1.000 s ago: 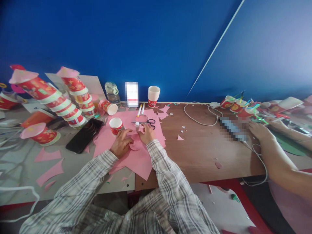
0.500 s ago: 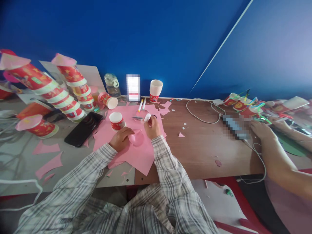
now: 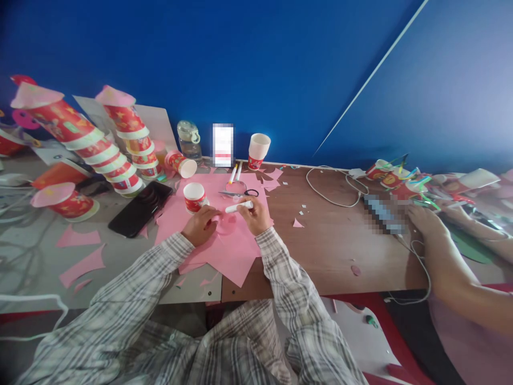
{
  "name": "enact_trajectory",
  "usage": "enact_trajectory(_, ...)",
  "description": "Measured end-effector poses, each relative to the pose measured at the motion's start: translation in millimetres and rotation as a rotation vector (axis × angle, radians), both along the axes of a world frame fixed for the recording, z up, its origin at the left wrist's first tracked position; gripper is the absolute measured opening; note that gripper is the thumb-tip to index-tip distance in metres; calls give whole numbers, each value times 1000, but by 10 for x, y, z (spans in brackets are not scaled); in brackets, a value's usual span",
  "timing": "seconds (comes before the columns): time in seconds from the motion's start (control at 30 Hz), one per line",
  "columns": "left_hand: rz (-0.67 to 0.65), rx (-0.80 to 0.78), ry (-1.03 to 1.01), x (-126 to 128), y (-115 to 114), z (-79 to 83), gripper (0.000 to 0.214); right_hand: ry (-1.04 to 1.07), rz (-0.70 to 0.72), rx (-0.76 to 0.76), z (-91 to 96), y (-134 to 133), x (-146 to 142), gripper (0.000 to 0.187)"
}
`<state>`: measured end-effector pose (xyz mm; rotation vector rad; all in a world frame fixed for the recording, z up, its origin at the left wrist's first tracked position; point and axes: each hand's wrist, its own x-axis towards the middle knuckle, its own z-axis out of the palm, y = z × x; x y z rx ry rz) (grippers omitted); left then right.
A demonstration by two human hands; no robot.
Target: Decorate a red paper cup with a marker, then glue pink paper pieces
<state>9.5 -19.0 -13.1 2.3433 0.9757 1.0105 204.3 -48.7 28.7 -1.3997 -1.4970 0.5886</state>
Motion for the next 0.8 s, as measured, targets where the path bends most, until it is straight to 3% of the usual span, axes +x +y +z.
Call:
enact_trajectory(0.13,-8,34,-22,9,-3,1,26,-129,97,30,-131,-11,-160,23)
enact_trajectory(0.27,-2,56,11,21,-14,8,22,-293,89,106,-212,-30,-218,23)
enact_trajectory(0.47,-3,63,41,14,-18,4,27,-287,72,127,-174,-71,-178,22)
enact_trajectory(0.8,6,64,115,17,-36,13,36,-382,181,53,-153,-116,-272,15)
